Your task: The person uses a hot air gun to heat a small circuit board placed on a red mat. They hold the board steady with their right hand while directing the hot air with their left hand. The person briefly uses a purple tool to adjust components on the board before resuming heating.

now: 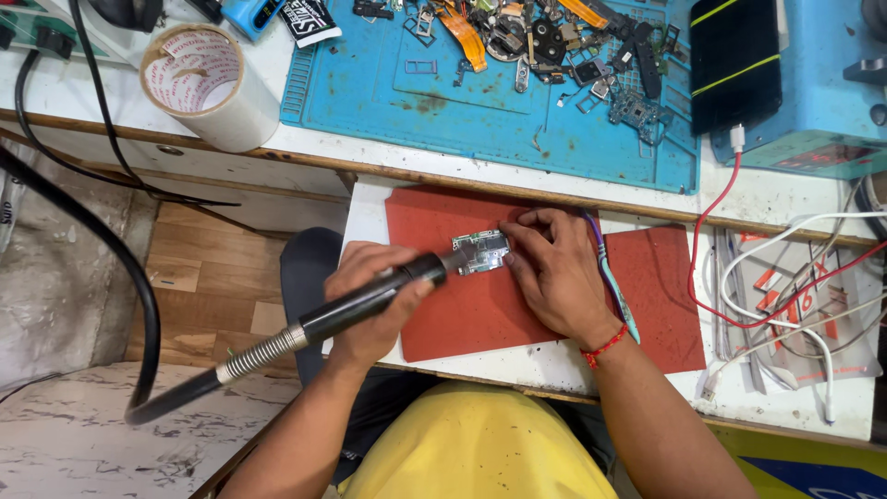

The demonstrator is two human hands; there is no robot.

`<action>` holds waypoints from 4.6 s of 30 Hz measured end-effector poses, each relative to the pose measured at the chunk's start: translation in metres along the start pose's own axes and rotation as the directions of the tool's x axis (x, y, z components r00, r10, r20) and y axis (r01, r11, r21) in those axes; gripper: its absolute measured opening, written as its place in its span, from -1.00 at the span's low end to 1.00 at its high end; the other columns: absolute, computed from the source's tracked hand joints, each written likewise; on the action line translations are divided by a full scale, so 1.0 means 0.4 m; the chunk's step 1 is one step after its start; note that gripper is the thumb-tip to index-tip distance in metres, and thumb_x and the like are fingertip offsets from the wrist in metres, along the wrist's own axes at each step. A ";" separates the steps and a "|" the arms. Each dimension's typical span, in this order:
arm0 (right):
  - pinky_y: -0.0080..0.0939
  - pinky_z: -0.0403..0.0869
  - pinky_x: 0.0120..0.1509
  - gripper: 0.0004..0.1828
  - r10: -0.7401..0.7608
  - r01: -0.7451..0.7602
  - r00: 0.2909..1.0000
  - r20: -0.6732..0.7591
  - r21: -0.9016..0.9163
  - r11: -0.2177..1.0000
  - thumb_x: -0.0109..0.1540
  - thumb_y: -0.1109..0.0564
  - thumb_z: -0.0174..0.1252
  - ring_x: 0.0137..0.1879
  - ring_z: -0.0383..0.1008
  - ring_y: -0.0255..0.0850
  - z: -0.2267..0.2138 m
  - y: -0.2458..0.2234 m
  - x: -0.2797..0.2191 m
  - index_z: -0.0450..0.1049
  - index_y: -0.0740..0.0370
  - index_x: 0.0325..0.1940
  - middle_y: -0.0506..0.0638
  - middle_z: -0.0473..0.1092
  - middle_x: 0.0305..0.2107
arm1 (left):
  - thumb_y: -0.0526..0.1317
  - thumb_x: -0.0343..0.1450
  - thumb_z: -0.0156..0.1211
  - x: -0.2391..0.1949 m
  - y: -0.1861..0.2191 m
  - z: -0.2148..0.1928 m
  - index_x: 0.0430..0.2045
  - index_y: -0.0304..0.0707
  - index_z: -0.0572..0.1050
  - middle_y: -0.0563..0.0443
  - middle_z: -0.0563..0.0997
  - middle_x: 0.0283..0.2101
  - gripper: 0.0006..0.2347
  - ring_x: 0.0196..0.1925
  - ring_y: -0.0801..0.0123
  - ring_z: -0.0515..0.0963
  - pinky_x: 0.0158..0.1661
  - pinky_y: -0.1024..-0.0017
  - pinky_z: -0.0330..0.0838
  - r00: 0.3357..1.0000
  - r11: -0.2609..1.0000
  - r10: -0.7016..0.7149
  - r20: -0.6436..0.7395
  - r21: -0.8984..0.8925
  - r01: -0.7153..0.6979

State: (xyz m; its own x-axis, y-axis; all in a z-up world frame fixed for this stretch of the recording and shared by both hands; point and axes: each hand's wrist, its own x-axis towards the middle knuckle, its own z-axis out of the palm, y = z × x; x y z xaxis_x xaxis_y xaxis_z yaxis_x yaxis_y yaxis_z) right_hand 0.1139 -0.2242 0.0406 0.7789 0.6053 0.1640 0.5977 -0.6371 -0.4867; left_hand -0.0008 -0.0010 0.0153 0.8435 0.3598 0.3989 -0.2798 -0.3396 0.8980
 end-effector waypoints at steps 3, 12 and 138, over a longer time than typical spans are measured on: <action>0.03 0.36 0.17 -0.58 0.002 -0.001 1.000 0.021 -0.017 1.000 0.17 0.15 0.27 0.05 0.31 0.06 0.004 -0.003 0.000 0.52 0.17 0.13 0.08 0.36 0.02 | -0.12 0.40 0.41 0.007 -0.005 0.007 -0.22 -0.34 0.60 -0.03 0.69 -0.24 -0.74 -0.07 0.29 0.64 0.01 0.36 0.52 0.997 0.998 -0.024 -0.078 0.048 0.028; 0.04 0.35 0.38 -0.52 -0.279 0.260 0.952 0.128 0.147 0.954 0.12 0.29 0.15 0.31 0.34 0.17 -0.003 0.029 0.052 0.41 0.35 0.15 0.21 0.32 0.20 | -0.14 0.38 0.39 0.002 0.003 -0.009 -0.26 -0.34 0.59 -0.04 0.69 -0.25 -0.76 -0.14 0.30 0.62 -0.06 0.38 0.50 0.994 0.994 0.101 0.040 -0.057 -0.099; 0.10 0.34 0.34 -0.59 -0.274 0.272 0.959 0.071 0.034 0.962 0.14 0.13 0.34 0.26 0.32 0.15 -0.002 0.039 0.025 0.53 0.21 0.07 0.17 0.35 0.15 | -0.09 0.40 0.43 -0.040 -0.026 0.014 -0.24 -0.25 0.58 0.03 0.68 -0.21 -0.76 -0.10 0.36 0.64 -0.01 0.42 0.53 0.993 0.994 0.113 -0.032 0.010 -0.113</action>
State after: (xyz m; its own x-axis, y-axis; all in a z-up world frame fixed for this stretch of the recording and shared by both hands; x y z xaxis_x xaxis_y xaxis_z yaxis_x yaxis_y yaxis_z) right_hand 0.1309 -0.2284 0.0353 0.5700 0.7890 0.2293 0.7800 -0.4320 -0.4527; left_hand -0.0087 -0.0079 -0.0014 0.7916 0.3462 0.5035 -0.3685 -0.3868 0.8453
